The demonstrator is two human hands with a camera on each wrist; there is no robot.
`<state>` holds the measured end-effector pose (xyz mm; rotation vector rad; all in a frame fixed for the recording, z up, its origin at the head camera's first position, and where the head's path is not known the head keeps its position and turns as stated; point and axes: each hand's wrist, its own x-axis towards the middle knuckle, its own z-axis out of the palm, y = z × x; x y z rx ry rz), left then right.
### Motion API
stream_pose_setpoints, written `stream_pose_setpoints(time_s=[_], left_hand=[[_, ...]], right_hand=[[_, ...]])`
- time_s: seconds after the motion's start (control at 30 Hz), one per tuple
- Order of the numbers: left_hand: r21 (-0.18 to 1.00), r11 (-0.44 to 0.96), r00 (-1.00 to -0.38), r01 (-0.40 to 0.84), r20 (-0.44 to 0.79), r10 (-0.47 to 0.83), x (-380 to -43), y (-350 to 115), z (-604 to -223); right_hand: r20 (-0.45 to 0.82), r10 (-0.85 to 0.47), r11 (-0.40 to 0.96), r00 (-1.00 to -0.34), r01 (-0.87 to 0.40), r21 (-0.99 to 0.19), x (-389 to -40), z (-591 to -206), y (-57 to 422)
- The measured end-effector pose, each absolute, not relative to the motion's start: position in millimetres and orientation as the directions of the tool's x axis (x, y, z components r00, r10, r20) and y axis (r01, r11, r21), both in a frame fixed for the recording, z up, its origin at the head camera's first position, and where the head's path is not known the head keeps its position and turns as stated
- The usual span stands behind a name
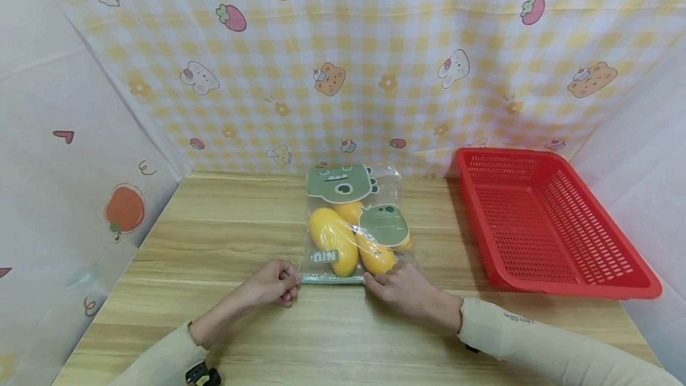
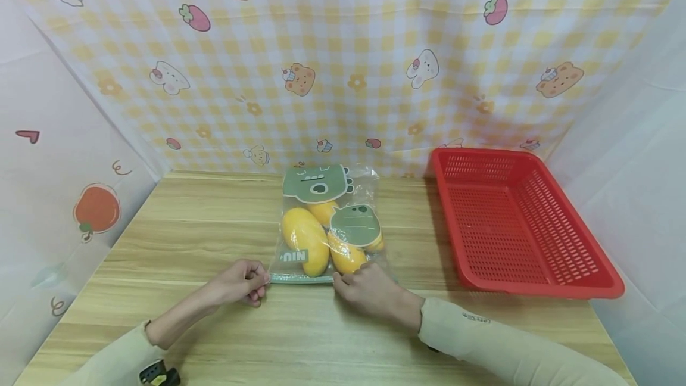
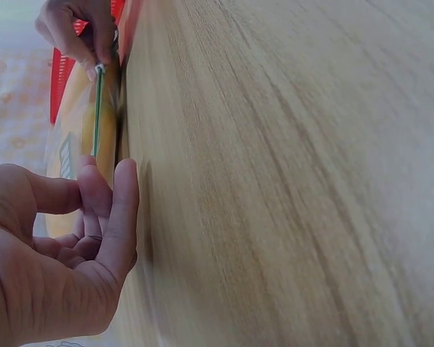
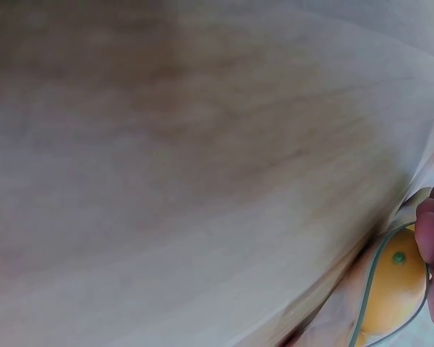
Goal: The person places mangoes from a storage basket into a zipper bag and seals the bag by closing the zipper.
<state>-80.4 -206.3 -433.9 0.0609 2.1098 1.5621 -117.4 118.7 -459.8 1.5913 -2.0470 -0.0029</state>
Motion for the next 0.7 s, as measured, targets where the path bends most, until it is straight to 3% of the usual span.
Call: stream_pose_setpoints(time_s=[0.7], left_hand=[[0.91, 0.327, -0.874, -0.255, -0.362, 0.325, -80.4, -206.5, -434.7]], right_hand=[[0.373, -0.914, 0.296, -0.161, -0.891, 0.343, -117.4, -460.0, 125.4]])
